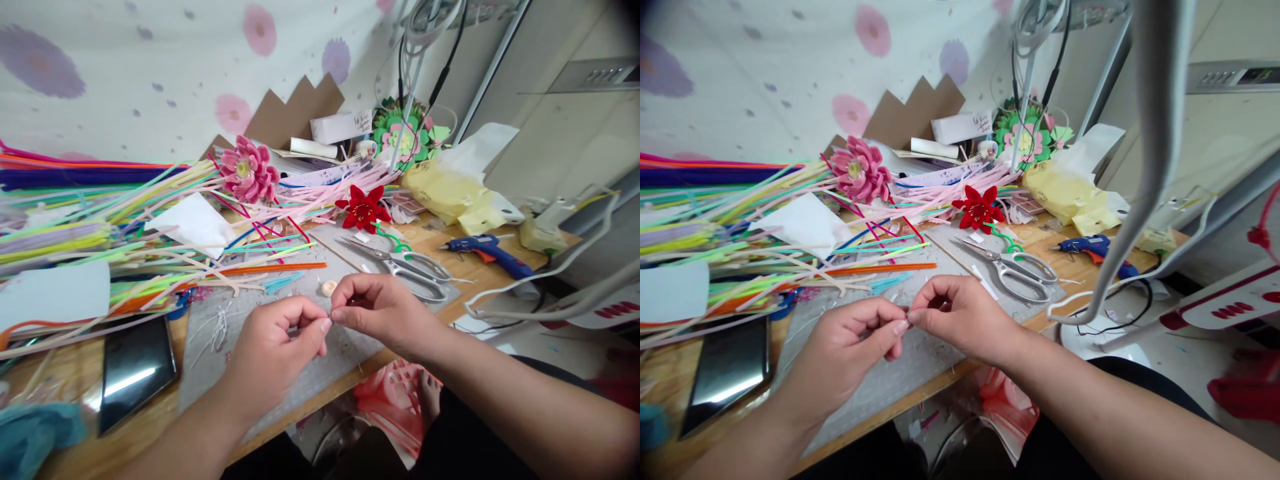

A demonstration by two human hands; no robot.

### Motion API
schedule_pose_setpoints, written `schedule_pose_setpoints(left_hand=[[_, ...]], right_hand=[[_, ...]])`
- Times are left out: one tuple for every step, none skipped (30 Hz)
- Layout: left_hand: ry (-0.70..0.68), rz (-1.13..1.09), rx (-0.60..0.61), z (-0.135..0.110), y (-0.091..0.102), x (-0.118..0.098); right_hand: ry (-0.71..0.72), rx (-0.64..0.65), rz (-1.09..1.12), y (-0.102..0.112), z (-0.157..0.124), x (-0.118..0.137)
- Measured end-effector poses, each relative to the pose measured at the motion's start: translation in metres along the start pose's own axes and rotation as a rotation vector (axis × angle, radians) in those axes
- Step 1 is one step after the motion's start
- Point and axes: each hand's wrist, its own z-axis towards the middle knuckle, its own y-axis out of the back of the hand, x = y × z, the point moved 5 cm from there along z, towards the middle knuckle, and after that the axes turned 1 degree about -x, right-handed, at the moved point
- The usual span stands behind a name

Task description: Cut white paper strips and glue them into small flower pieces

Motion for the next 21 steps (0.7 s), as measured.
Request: schedule_pose_setpoints(left_hand=[[0.007,-0.017,0.003,0.000,0.000,0.000],[0.015,-0.045,0.006,0.000,0.000,0.001],[0.026,-0.078,0.011,0.001,0.000,0.002],[0.034,-0.115,0.016,0.001,0.000,0.003],[0.043,-0.153,0.022,0.002,0.000,0.004],[0.050,-0.187,0.027,0.002,0.000,0.005],[0.058,-0.217,0.030,0.003,0.000,0.005],[0.066,-0.245,0.030,0.003,0.000,0.006],[0.076,-0.273,0.026,0.003,0.000,0.006],[0.086,-0.301,0.019,0.004,0.000,0.007],[0.097,-0.328,0.013,0.004,0.000,0.007],[0.106,-0.354,0.006,0.005,0.000,0.007],[0.114,-0.376,-0.001,0.005,0.001,0.007],[0.120,-0.393,-0.004,0.006,0.001,0.007],[0.122,-0.407,-0.009,0.006,0.001,0.008],[0.124,-0.416,-0.015,0.006,0.001,0.008],[0.126,-0.425,-0.021,0.007,0.002,0.009],[0.128,-0.432,-0.027,0.007,0.002,0.009],[0.131,-0.435,-0.032,0.007,0.002,0.010],[0.133,-0.437,-0.036,0.007,0.003,0.010],[0.133,-0.438,-0.038,0.007,0.003,0.010]], right_hand=[[0.003,-0.002,-0.004,0.000,0.000,0.000],[0.007,-0.007,-0.001,0.001,0.000,0.000],[0.014,-0.013,0.005,0.001,0.001,0.000],[0.024,-0.021,0.014,0.002,0.001,0.000],[0.039,-0.032,0.030,0.004,0.001,0.000],[0.053,-0.045,0.058,0.006,0.002,0.000],[0.065,-0.060,0.094,0.008,0.002,0.000],[0.070,-0.078,0.129,0.010,0.003,-0.001],[0.074,-0.099,0.160,0.013,0.003,-0.001],[0.075,-0.122,0.179,0.017,0.004,-0.002],[0.075,-0.147,0.187,0.022,0.004,-0.002],[0.075,-0.173,0.189,0.027,0.004,-0.002],[0.079,-0.202,0.188,0.034,0.004,-0.002],[0.085,-0.236,0.186,0.041,0.004,-0.001],[0.093,-0.278,0.183,0.049,0.004,0.000],[0.101,-0.325,0.180,0.058,0.003,0.001],[0.110,-0.375,0.176,0.068,0.002,0.002],[0.120,-0.428,0.169,0.077,0.001,0.002],[0.130,-0.479,0.161,0.087,-0.001,0.002],[0.142,-0.526,0.151,0.096,-0.002,0.002],[0.156,-0.566,0.130,0.106,-0.003,0.001]])
